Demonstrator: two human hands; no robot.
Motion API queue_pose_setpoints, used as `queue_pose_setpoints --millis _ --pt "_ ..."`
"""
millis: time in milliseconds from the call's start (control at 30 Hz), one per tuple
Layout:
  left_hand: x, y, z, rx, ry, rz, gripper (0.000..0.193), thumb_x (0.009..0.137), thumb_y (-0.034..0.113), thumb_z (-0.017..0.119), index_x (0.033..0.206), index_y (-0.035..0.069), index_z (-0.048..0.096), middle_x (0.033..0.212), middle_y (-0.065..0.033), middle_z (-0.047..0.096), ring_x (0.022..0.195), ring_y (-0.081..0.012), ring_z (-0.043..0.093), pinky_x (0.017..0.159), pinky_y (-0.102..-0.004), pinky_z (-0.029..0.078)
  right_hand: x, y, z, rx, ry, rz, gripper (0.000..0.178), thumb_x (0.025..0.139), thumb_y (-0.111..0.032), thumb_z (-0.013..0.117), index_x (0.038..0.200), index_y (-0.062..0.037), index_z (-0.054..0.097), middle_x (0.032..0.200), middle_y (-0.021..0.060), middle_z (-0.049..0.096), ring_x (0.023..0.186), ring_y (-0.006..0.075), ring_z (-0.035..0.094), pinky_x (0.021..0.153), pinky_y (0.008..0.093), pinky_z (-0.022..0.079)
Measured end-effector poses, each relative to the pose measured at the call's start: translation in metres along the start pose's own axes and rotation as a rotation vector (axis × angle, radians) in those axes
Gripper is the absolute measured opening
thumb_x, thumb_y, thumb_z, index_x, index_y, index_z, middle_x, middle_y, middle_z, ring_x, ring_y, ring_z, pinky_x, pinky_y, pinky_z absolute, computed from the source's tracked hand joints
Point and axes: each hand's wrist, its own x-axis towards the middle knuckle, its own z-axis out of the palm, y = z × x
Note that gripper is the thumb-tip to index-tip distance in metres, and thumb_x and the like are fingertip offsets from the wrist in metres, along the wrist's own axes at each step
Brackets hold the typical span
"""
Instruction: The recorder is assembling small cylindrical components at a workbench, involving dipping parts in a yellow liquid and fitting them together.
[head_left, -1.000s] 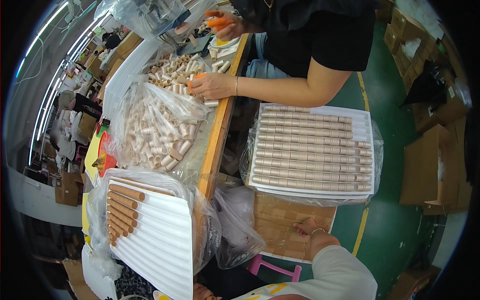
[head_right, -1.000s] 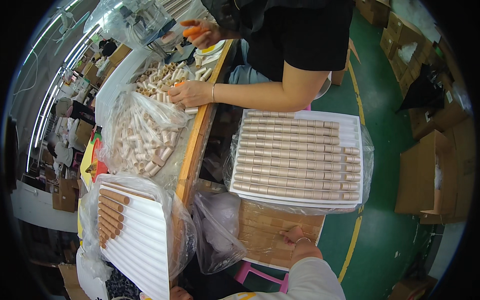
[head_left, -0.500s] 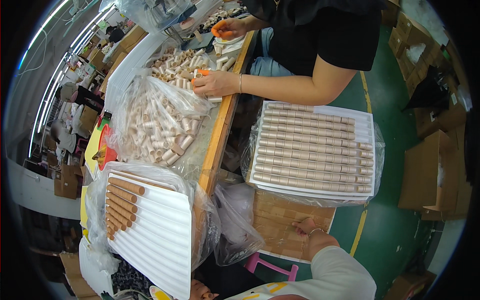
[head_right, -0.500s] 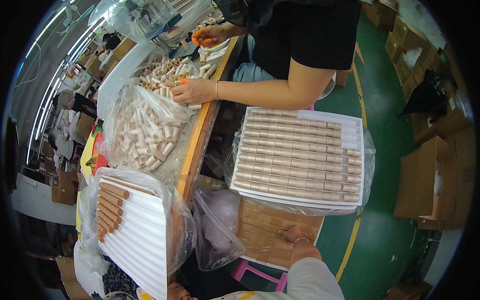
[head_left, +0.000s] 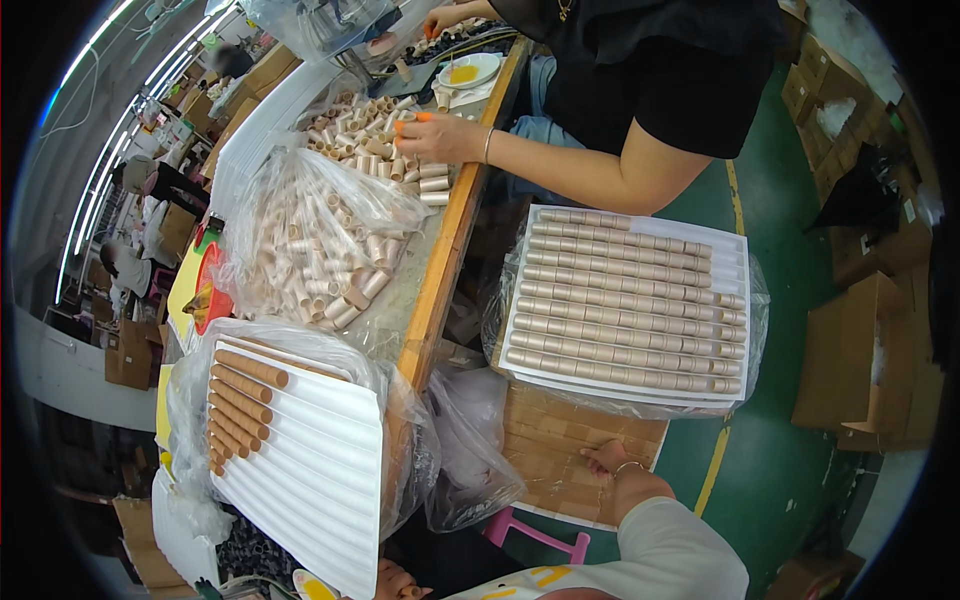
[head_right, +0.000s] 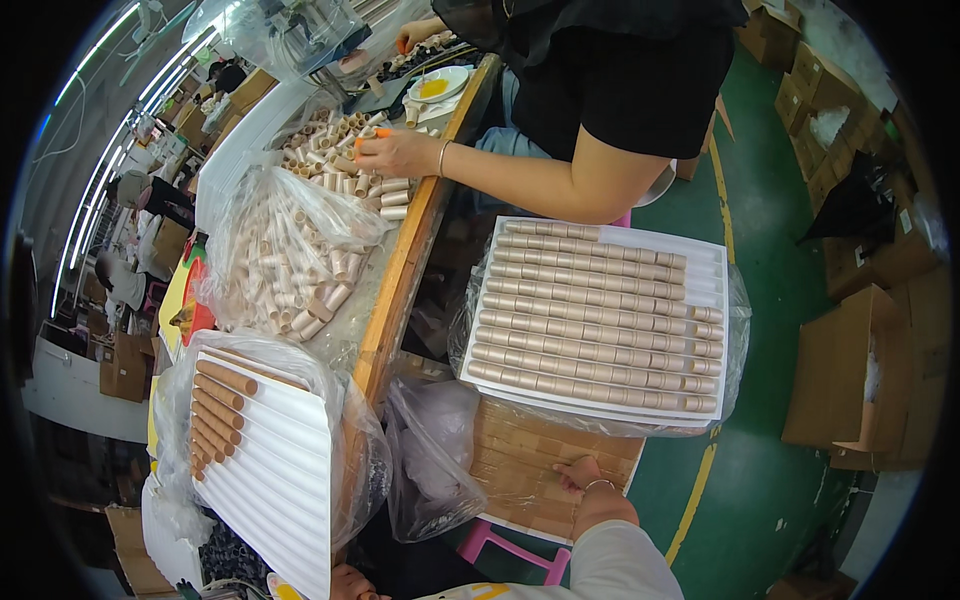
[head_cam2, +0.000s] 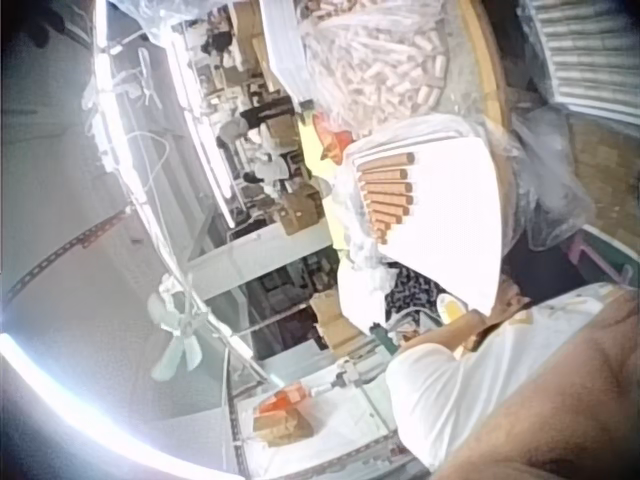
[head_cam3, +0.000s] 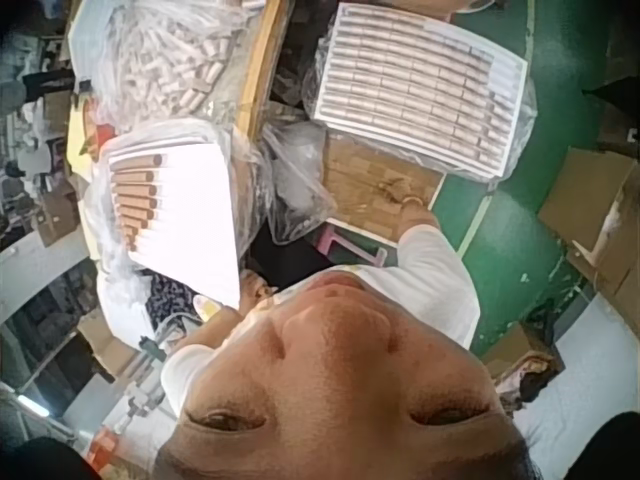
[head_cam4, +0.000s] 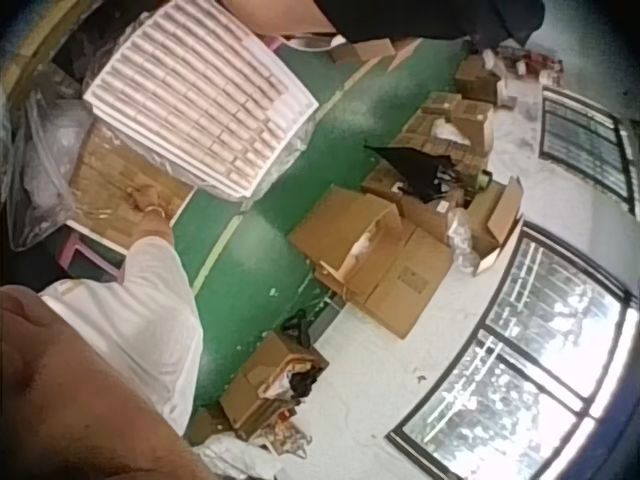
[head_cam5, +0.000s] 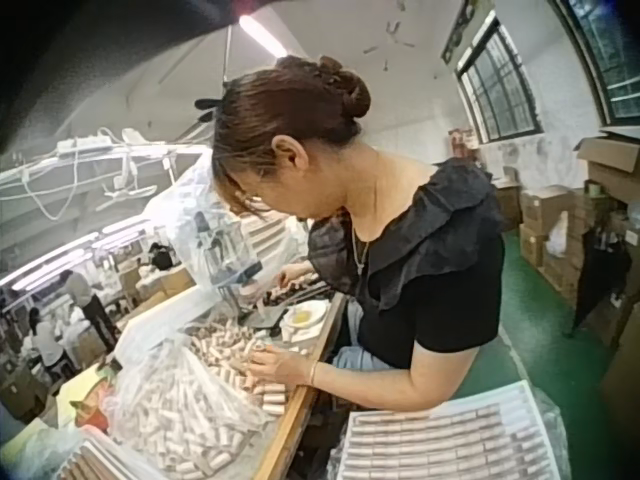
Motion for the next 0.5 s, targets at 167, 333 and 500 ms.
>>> queue_pose_setpoints --millis 167,333,500 --pt "-0.004 -0.008 0.0 0.037 -0.062 0.008 0.023 0.063 0.013 0.068 0.061 0.008 0.045 0.063 -0.0118 0.046 0.067 -0.0317 0.046 0.059 -0.0435 0.035 -0.007 -0.006 0.002 0.006 0.001 0.012 0.04 0.077 -0.035 0.071 0.059 0.0002 0.064 0.056 0.0095 0.062 0.044 0.0158 0.057 0.04 0.0276 0.046" --pt "-0.023 -0.026 0.012 0.179 -0.139 -0.037 0.024 0.064 0.018 0.07 0.064 0.008 0.048 0.066 -0.0135 0.048 0.069 -0.0323 0.047 0.062 -0.0438 0.036 0.002 0.004 0.001 0.015 0.01 0.01 0.04 0.078 -0.034 0.071 0.06 0.0003 0.064 0.057 0.0098 0.062 0.044 0.0163 0.058 0.041 0.0283 0.047" --pt "-0.007 -0.014 -0.003 0.085 -0.175 -0.01 0.02 0.065 0.017 0.066 0.064 0.008 0.048 0.067 -0.0134 0.048 0.07 -0.0324 0.046 0.061 -0.043 0.035 -0.001 -0.004 0.002 -0.007 -0.004 0.023 0.041 0.078 -0.036 0.071 0.06 0.0005 0.064 0.057 0.0098 0.062 0.045 0.0167 0.058 0.042 0.0288 0.048"
